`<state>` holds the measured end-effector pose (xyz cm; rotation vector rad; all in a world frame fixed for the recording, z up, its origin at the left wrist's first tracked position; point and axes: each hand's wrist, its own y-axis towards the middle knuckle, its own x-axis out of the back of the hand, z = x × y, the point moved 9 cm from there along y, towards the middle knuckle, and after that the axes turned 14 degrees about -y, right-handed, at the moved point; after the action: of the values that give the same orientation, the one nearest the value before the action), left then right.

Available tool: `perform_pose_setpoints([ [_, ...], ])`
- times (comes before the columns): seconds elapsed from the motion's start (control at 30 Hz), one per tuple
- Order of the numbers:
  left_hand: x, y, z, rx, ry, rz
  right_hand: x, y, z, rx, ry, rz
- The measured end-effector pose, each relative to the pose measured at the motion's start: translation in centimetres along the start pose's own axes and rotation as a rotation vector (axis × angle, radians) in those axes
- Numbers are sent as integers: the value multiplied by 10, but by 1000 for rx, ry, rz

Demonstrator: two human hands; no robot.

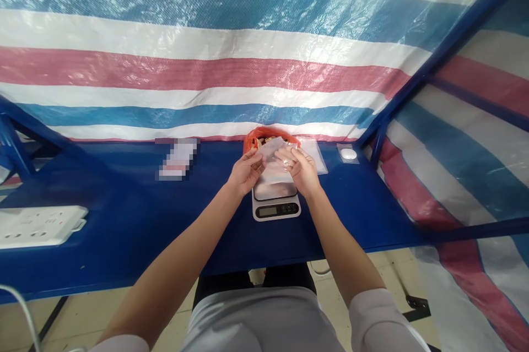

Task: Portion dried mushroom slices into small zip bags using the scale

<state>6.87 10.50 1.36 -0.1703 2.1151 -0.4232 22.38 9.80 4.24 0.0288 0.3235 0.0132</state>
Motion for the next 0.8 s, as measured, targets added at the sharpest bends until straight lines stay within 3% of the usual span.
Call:
perform_pose_setpoints([
  [0.23,5,1,-42,-221,192,132,1,2,-5,-81,-139,73],
  [0.4,10,3,-64,-186,350,273,-15,14,-10,-168,-272,104],
  [0.67,11,6,-78,-89,674,435,-40,37,-16,-146,-410,75],
  [0.8,13,16,-85,-125,848,466,-53,41,-23,-90,-525,200],
])
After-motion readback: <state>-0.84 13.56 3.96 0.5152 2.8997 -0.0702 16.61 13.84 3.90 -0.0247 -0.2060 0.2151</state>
